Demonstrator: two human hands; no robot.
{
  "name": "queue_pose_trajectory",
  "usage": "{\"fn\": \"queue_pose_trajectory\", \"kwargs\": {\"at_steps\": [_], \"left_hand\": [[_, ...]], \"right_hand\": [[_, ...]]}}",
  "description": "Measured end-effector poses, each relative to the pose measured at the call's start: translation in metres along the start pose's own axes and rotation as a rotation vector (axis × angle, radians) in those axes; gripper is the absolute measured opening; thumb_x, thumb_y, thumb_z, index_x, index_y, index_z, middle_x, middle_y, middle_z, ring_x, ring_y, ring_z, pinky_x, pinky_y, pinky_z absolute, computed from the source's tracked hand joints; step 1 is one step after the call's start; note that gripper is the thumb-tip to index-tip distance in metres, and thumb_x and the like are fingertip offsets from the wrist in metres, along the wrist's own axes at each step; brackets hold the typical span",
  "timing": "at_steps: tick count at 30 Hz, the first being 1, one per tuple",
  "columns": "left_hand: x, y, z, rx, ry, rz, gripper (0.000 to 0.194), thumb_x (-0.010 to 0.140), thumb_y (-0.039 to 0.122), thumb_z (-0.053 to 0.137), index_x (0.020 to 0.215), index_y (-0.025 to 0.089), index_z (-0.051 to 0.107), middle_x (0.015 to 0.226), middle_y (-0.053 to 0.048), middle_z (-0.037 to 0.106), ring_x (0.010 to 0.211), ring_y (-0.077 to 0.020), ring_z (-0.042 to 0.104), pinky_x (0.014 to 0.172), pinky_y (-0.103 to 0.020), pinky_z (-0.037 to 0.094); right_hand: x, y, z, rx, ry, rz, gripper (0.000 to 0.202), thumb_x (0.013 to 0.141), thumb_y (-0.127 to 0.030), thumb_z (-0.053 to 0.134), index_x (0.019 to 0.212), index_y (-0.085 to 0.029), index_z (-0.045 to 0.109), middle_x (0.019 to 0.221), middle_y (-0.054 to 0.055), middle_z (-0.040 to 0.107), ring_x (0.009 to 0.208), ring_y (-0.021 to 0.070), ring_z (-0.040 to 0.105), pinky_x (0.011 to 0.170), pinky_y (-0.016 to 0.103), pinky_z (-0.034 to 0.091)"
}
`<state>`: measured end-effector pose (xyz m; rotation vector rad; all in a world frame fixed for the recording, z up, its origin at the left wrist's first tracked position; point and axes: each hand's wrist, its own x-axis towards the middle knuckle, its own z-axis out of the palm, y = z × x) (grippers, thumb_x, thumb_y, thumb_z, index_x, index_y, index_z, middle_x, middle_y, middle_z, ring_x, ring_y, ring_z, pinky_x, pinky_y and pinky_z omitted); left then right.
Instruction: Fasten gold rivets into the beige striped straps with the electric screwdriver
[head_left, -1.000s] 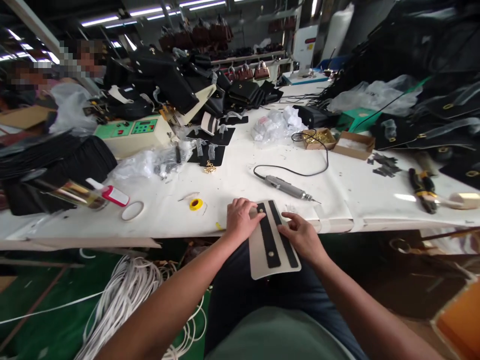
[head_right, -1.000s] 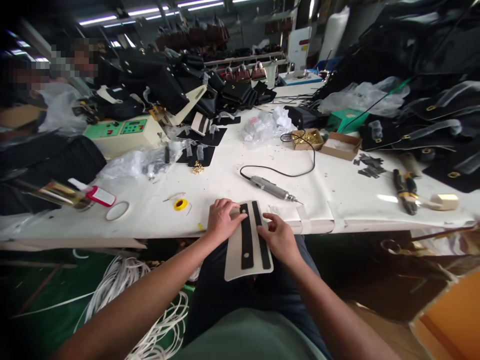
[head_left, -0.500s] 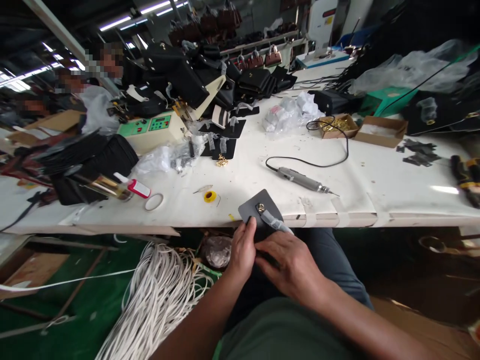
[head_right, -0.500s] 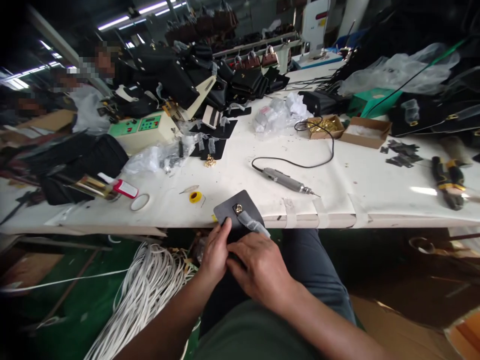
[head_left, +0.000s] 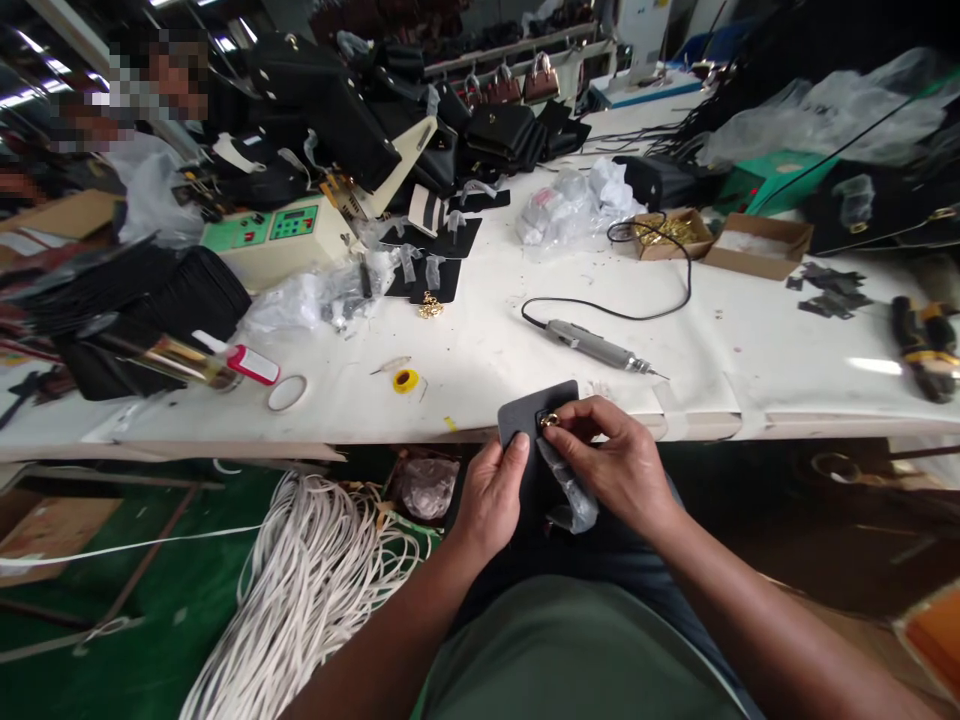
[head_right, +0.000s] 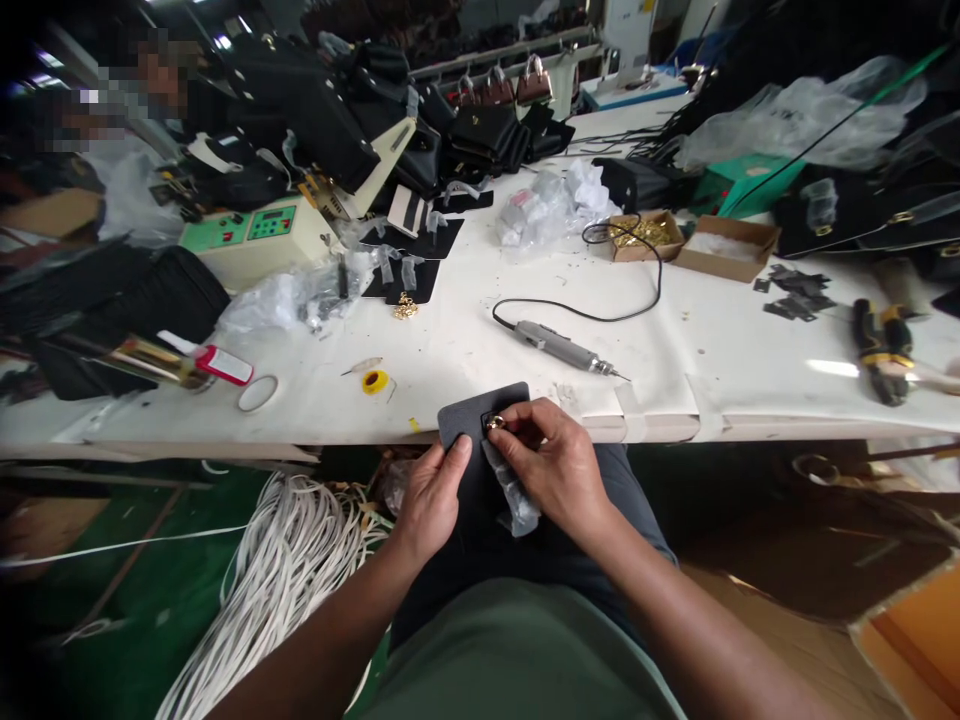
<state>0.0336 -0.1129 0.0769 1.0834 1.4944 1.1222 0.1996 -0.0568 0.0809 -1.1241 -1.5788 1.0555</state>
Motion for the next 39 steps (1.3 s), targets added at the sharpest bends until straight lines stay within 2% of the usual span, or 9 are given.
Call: {"fn": "queue_pose_trajectory", "kwargs": {"at_steps": [3,10,14,19,25,28,31,34,39], "left_hand": [[0.002,0.0,-0.001,0.005,0.001,0.006,0.045,0.1,0.058,0.055,0.104,0.019,0.077,0.094,-0.005,0.076,0.092,-0.0222,0.065,0.086,-0.03,0.05],[0.006,0.004,-0.002,-0.034,-0.038,0.027,0.044,0.1,0.055,0.056,0.113,0.02,0.078,0.101,-0.006,0.077,0.096,-0.0227,0.065,0.092,-0.03,0.049],[0.006,0.005,-0.002,-0.056,-0.07,0.013,0.042,0.101,0.053,0.057,0.117,0.02,0.077,0.109,-0.005,0.077,0.102,-0.0232,0.065,0.095,-0.03,0.049],[0.005,0.005,-0.005,-0.02,-0.092,-0.006,0.043,0.1,0.055,0.057,0.107,0.018,0.078,0.097,-0.004,0.075,0.094,-0.0215,0.063,0.092,-0.03,0.048],[0.006,0.006,-0.011,-0.02,-0.176,-0.029,0.04,0.1,0.053,0.058,0.11,0.019,0.078,0.1,-0.003,0.076,0.099,-0.0222,0.065,0.097,-0.031,0.047],[0.007,0.007,-0.012,-0.045,-0.199,-0.033,0.04,0.1,0.052,0.059,0.116,0.021,0.078,0.109,-0.003,0.078,0.106,-0.0235,0.067,0.102,-0.032,0.046],[0.009,0.009,-0.01,-0.129,-0.192,-0.027,0.042,0.1,0.05,0.06,0.127,0.022,0.075,0.125,-0.005,0.076,0.119,-0.0259,0.066,0.108,-0.034,0.045],[0.01,0.01,-0.007,-0.191,-0.187,-0.029,0.045,0.1,0.049,0.06,0.131,0.019,0.073,0.13,-0.007,0.075,0.123,-0.0279,0.066,0.11,-0.036,0.046],[0.01,0.013,-0.003,-0.191,-0.185,-0.027,0.044,0.099,0.049,0.062,0.129,0.019,0.074,0.131,-0.008,0.075,0.124,-0.0282,0.066,0.11,-0.037,0.047]], "right_hand": [[0.001,0.001,-0.001,0.093,-0.025,0.039,0.014,0.089,-0.035,0.08,0.086,-0.022,0.076,0.083,0.002,0.073,0.073,0.0173,0.065,0.065,0.03,0.053],[0.003,0.003,-0.005,0.0,0.005,-0.214,0.007,0.095,-0.023,0.073,0.098,-0.024,0.079,0.091,0.003,0.076,0.086,0.0187,0.071,0.078,0.033,0.056],[0.004,0.004,-0.009,-0.068,-0.04,-0.263,0.008,0.098,-0.021,0.069,0.101,-0.024,0.076,0.093,0.004,0.073,0.086,0.0186,0.07,0.077,0.033,0.056],[0.008,0.002,-0.017,-0.074,-0.164,-0.273,0.01,0.101,-0.022,0.064,0.099,-0.023,0.075,0.093,0.004,0.071,0.084,0.0177,0.068,0.076,0.032,0.055],[0.02,0.002,-0.035,-0.068,-0.41,-0.292,0.016,0.104,-0.026,0.06,0.1,-0.023,0.076,0.095,0.005,0.07,0.086,0.0174,0.068,0.078,0.031,0.054],[0.026,0.004,-0.039,-0.02,-0.504,-0.231,0.018,0.103,-0.03,0.062,0.097,-0.023,0.078,0.093,0.004,0.071,0.085,0.0175,0.067,0.077,0.031,0.053],[0.025,0.006,-0.036,0.043,-0.375,-0.122,0.014,0.096,-0.035,0.072,0.103,-0.025,0.078,0.091,0.003,0.07,0.081,0.0169,0.065,0.071,0.03,0.051],[0.02,0.008,-0.03,0.099,-0.22,-0.052,0.021,0.089,-0.038,0.08,0.107,-0.026,0.078,0.087,0.002,0.07,0.077,0.0164,0.063,0.066,0.029,0.049],[0.018,0.006,-0.028,0.127,-0.187,-0.068,0.014,0.093,-0.037,0.075,0.096,-0.024,0.08,0.092,0.004,0.074,0.086,0.0187,0.067,0.076,0.033,0.052]]}}
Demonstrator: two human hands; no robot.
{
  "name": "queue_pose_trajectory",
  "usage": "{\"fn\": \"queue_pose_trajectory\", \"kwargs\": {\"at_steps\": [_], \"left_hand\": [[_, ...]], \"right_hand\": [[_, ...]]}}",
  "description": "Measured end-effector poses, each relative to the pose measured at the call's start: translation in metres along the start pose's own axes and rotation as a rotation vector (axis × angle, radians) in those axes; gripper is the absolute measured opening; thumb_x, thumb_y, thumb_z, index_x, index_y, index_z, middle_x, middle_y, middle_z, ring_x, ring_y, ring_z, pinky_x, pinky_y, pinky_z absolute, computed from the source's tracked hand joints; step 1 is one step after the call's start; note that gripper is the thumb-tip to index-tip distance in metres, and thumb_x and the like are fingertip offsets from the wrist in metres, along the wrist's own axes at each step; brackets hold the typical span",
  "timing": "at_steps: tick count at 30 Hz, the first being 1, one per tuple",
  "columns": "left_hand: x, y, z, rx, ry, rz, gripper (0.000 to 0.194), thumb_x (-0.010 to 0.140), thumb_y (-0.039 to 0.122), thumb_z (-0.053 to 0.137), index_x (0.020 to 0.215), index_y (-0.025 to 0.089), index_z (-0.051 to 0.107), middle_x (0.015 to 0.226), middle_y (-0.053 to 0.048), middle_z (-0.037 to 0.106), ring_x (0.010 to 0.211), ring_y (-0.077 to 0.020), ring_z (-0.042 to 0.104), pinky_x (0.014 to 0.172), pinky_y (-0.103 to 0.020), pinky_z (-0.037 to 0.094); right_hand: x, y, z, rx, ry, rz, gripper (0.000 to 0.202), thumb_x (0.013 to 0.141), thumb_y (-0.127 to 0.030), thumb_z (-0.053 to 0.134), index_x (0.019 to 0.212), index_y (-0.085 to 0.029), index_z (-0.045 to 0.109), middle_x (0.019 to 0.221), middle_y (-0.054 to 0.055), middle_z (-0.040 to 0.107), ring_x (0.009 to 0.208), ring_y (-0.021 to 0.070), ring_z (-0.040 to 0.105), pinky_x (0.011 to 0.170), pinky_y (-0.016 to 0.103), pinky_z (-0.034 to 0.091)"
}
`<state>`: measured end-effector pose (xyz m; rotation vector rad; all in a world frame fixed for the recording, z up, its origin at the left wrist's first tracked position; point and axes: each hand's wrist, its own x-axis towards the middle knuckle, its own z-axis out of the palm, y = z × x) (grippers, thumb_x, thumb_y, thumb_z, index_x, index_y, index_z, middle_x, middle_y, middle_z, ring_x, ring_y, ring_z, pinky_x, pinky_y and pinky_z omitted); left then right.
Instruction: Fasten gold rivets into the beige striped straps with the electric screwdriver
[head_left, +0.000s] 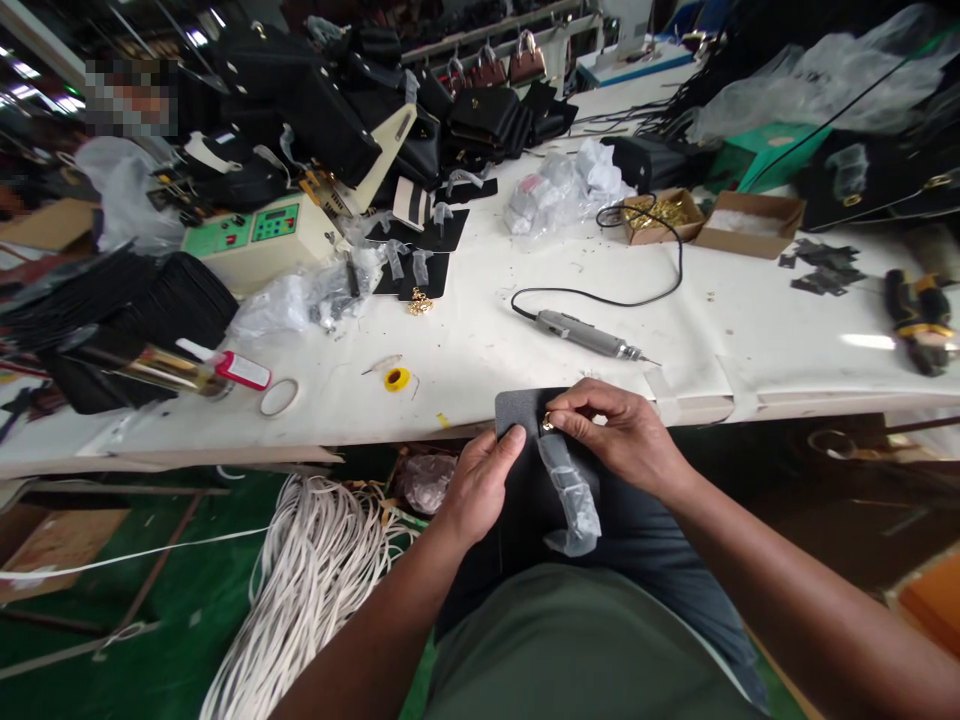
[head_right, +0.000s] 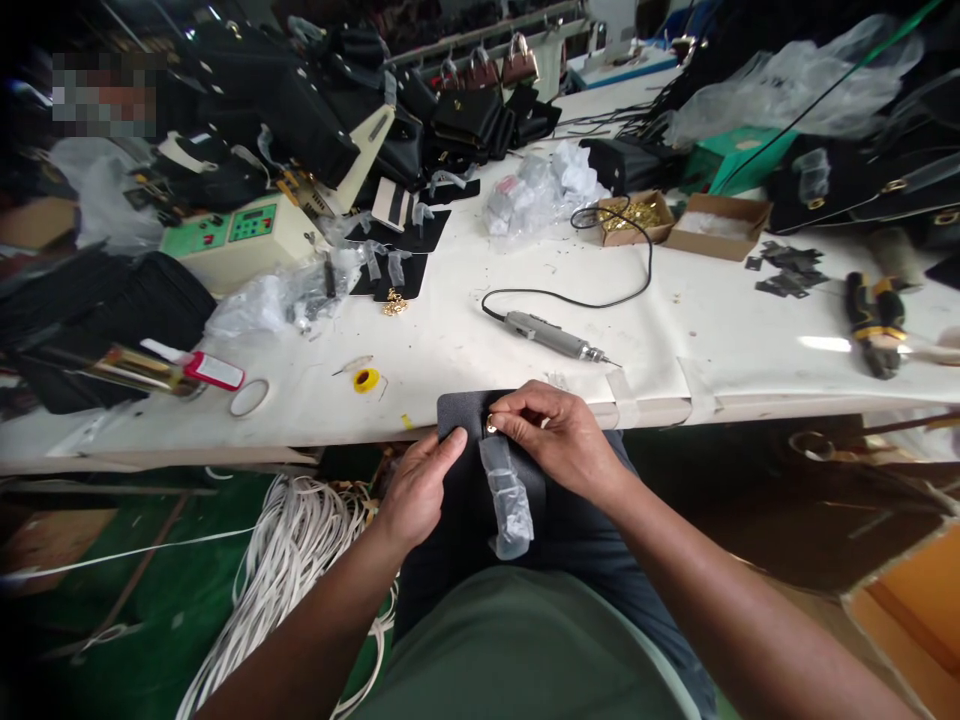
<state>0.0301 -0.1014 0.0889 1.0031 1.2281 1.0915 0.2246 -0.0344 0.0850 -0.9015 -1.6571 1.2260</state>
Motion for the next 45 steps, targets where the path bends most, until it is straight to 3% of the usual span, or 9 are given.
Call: {"fn": "queue_pose_trajectory", "kwargs": {"at_steps": [4,9,14,18,24,30,34,39,45], "left_hand": [[-0.001,0.001,0.004,-0.025,0.03,-0.004,0.043,0.097,0.049,0.065,0.126,0.02,0.075,0.128,-0.008,0.076,0.122,-0.0281,0.067,0.111,-0.038,0.047],[0.001,0.0,0.009,-0.128,0.084,-0.01,0.041,0.093,0.049,0.07,0.119,0.018,0.078,0.126,-0.009,0.077,0.123,-0.0293,0.068,0.113,-0.04,0.046],[0.011,0.0,0.01,-0.268,0.294,-0.002,0.034,0.083,0.044,0.081,0.105,0.018,0.08,0.117,-0.007,0.08,0.128,-0.0283,0.065,0.117,-0.04,0.043],[0.026,0.003,0.007,-0.485,0.444,-0.137,0.034,0.076,0.037,0.086,0.102,0.017,0.077,0.111,-0.005,0.081,0.118,-0.0273,0.07,0.11,-0.04,0.051],[0.034,0.004,0.007,-0.664,0.413,-0.305,0.034,0.082,0.039,0.08,0.107,0.017,0.074,0.106,-0.009,0.081,0.105,-0.03,0.076,0.098,-0.043,0.06],[0.008,-0.007,0.024,-0.547,0.11,-0.246,0.043,0.081,0.043,0.083,0.112,0.014,0.075,0.111,-0.013,0.08,0.104,-0.0309,0.076,0.095,-0.043,0.06],[-0.001,-0.009,0.029,-0.431,0.129,-0.156,0.041,0.08,0.043,0.084,0.109,0.016,0.076,0.105,-0.009,0.081,0.096,-0.028,0.076,0.085,-0.038,0.059],[-0.001,-0.012,0.024,-0.272,0.192,-0.072,0.037,0.081,0.048,0.082,0.101,0.017,0.077,0.091,-0.004,0.078,0.083,-0.0218,0.072,0.077,-0.032,0.056],[-0.002,-0.016,0.023,-0.166,0.209,-0.067,0.034,0.084,0.051,0.079,0.092,0.018,0.074,0.082,-0.001,0.074,0.071,-0.0178,0.064,0.067,-0.029,0.05]], "right_hand": [[0.0,0.001,-0.002,-0.016,0.005,0.029,0.022,0.096,-0.042,0.071,0.103,-0.024,0.08,0.096,0.005,0.075,0.089,0.0202,0.068,0.08,0.035,0.054],[-0.003,0.006,-0.003,0.037,0.207,0.141,0.036,0.093,-0.049,0.073,0.117,-0.023,0.076,0.094,0.004,0.073,0.076,0.0172,0.063,0.068,0.032,0.053],[-0.018,0.01,-0.007,0.012,0.325,0.139,0.037,0.09,-0.049,0.077,0.116,-0.022,0.074,0.09,0.002,0.068,0.074,0.0157,0.058,0.067,0.03,0.049],[-0.043,0.011,-0.007,0.123,0.217,0.32,0.04,0.089,-0.053,0.077,0.116,-0.023,0.074,0.092,0.002,0.07,0.076,0.0164,0.06,0.067,0.028,0.049],[-0.07,0.014,0.004,0.308,0.043,0.503,0.037,0.089,-0.055,0.075,0.082,-0.019,0.072,0.077,0.001,0.069,0.067,0.0158,0.058,0.059,0.026,0.044],[-0.06,0.015,0.014,0.298,0.214,0.386,0.034,0.092,-0.054,0.071,0.102,-0.021,0.071,0.088,0.004,0.074,0.075,0.021,0.067,0.067,0.033,0.054],[-0.06,0.011,0.01,-0.156,0.435,0.072,0.042,0.091,-0.045,0.076,0.126,-0.024,0.068,0.112,0.009,0.069,0.096,0.025,0.065,0.086,0.042,0.055],[-0.063,0.004,0.005,-0.597,0.232,-0.202,0.023,0.089,-0.038,0.08,0.11,-0.028,0.077,0.098,0.008,0.069,0.093,0.0271,0.063,0.087,0.047,0.049],[-0.057,0.002,0.011,-0.41,0.197,-0.107,0.008,0.091,-0.034,0.078,0.096,-0.028,0.075,0.089,0.004,0.071,0.085,0.0236,0.065,0.08,0.042,0.052]]}}
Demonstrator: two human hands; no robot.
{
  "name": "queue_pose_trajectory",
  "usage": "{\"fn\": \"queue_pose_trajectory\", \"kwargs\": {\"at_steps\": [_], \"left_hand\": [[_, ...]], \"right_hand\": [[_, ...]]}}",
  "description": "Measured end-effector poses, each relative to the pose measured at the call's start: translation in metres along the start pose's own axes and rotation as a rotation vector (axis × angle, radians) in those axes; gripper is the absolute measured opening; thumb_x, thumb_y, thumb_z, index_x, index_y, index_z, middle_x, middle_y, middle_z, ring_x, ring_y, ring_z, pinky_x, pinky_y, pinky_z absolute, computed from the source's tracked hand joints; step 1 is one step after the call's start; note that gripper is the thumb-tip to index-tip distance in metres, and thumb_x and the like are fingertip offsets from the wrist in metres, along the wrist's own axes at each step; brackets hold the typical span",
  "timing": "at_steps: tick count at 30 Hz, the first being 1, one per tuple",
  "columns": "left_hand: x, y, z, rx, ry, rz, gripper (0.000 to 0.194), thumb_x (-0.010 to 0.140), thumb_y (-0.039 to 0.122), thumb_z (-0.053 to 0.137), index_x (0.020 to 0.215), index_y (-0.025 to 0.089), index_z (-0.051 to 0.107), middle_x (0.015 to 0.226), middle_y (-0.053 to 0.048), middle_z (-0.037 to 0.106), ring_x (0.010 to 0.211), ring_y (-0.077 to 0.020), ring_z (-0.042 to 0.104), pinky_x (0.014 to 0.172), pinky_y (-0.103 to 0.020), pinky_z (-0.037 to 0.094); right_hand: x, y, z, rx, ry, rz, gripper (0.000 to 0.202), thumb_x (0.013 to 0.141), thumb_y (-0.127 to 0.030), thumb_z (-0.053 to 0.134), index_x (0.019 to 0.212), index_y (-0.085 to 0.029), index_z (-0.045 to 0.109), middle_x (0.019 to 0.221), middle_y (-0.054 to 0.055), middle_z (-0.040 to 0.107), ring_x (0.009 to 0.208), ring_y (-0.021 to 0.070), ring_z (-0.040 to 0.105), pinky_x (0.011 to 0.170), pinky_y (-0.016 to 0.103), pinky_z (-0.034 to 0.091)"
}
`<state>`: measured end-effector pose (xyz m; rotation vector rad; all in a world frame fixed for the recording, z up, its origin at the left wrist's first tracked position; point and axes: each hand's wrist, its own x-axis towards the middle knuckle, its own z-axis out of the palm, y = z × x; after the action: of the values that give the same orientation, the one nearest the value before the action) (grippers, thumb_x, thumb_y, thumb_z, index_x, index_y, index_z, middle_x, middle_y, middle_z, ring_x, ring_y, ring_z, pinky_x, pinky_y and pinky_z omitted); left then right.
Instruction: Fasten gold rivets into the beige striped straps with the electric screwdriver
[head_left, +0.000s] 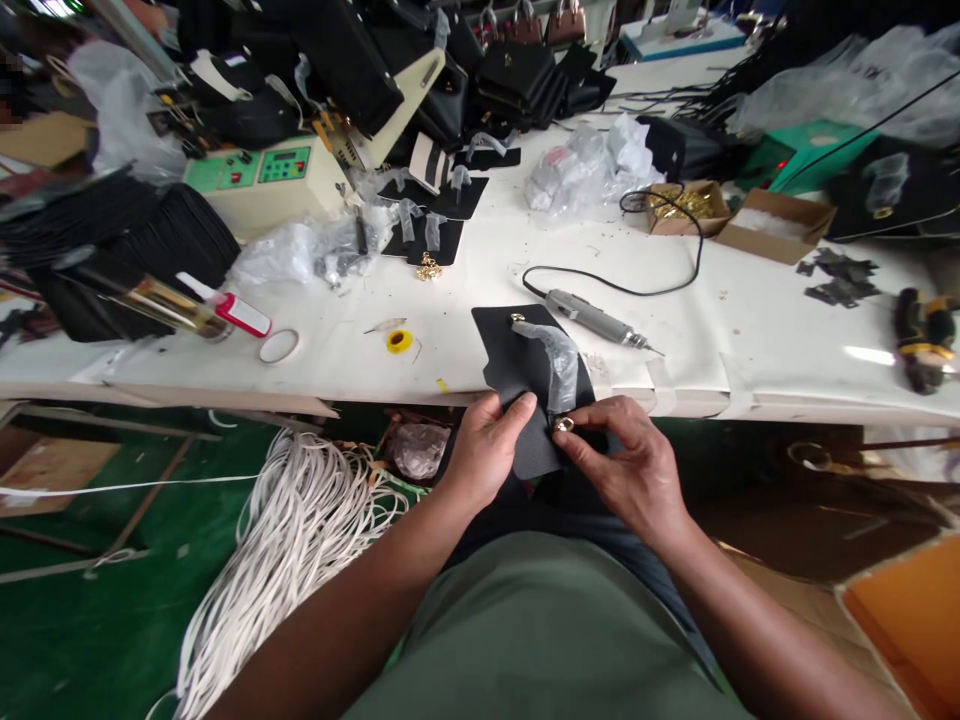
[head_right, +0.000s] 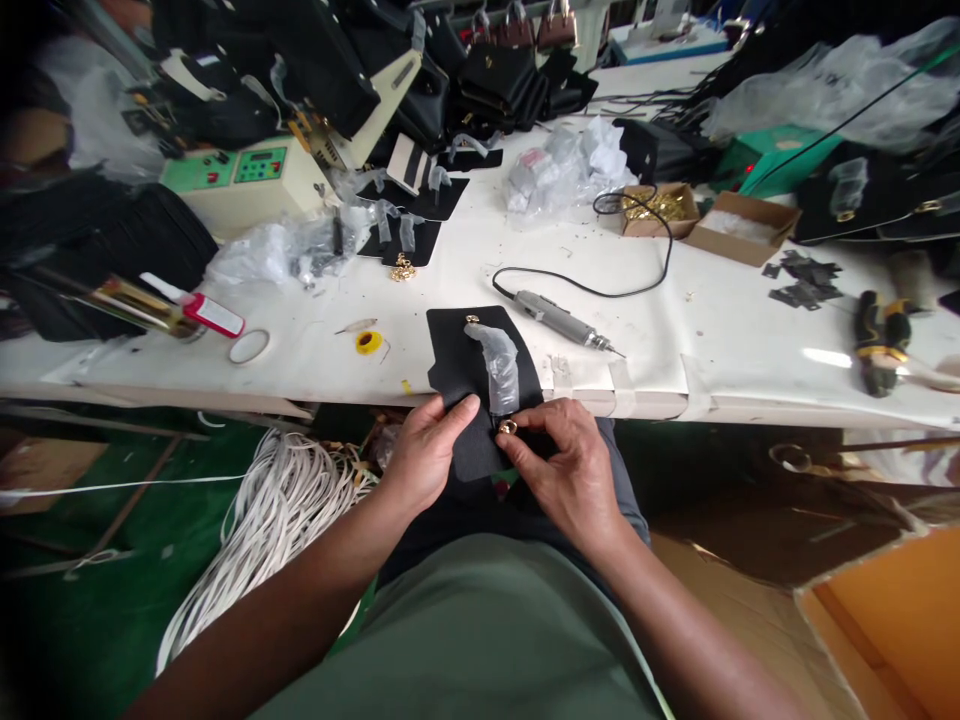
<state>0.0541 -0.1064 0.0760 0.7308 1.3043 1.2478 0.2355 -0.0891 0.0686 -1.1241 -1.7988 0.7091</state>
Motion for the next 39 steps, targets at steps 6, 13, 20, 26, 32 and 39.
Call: {"fn": "queue_pose_trajectory", "kwargs": {"at_steps": [6,13,20,26,32,39], "left_hand": [[0.003,0.0,-0.002,0.091,0.027,0.055,0.035,0.086,0.054,0.074,0.089,0.019,0.072,0.079,0.0,0.069,0.071,-0.0169,0.058,0.067,-0.027,0.045],[0.005,0.003,-0.007,0.365,0.042,0.163,0.042,0.091,0.051,0.068,0.067,0.02,0.055,0.061,0.004,0.046,0.063,-0.0143,0.041,0.062,-0.028,0.032],[0.005,0.007,-0.01,0.445,0.01,0.161,0.046,0.089,0.049,0.068,0.059,0.022,0.046,0.057,0.004,0.04,0.059,-0.0142,0.035,0.06,-0.03,0.027],[0.009,0.006,-0.012,0.414,-0.047,0.121,0.039,0.087,0.048,0.071,0.064,0.02,0.055,0.059,0.003,0.049,0.061,-0.0152,0.043,0.059,-0.028,0.031],[0.01,0.003,-0.012,0.315,-0.049,0.083,0.039,0.086,0.05,0.073,0.069,0.017,0.06,0.06,0.003,0.054,0.062,-0.0145,0.049,0.06,-0.026,0.038],[0.012,0.011,-0.002,0.175,-0.017,0.108,0.033,0.086,0.05,0.074,0.087,0.017,0.072,0.083,-0.002,0.073,0.085,-0.0216,0.066,0.081,-0.03,0.052]], "right_hand": [[0.001,0.002,0.002,0.096,-0.052,-0.045,0.005,0.092,-0.031,0.077,0.097,-0.029,0.079,0.089,0.004,0.077,0.086,0.0252,0.07,0.082,0.045,0.056],[0.006,0.0,-0.004,0.04,-0.162,-0.175,0.016,0.096,-0.022,0.071,0.108,-0.03,0.078,0.096,0.005,0.077,0.088,0.0237,0.069,0.079,0.042,0.057],[0.017,0.003,-0.014,0.082,-0.333,-0.346,0.023,0.097,-0.015,0.068,0.114,-0.028,0.076,0.1,0.005,0.076,0.088,0.0218,0.067,0.08,0.04,0.056],[0.025,0.009,-0.023,0.048,-0.452,-0.48,0.03,0.097,-0.01,0.063,0.12,-0.027,0.075,0.098,0.006,0.075,0.087,0.0209,0.063,0.077,0.037,0.055],[0.014,0.015,-0.024,-0.024,-0.32,-0.512,0.036,0.095,-0.012,0.068,0.127,-0.028,0.074,0.108,0.008,0.073,0.094,0.0221,0.067,0.08,0.039,0.052],[-0.005,0.023,-0.03,0.085,0.003,-0.113,0.037,0.09,-0.023,0.079,0.126,-0.027,0.073,0.11,0.008,0.071,0.098,0.0238,0.067,0.088,0.04,0.055]]}}
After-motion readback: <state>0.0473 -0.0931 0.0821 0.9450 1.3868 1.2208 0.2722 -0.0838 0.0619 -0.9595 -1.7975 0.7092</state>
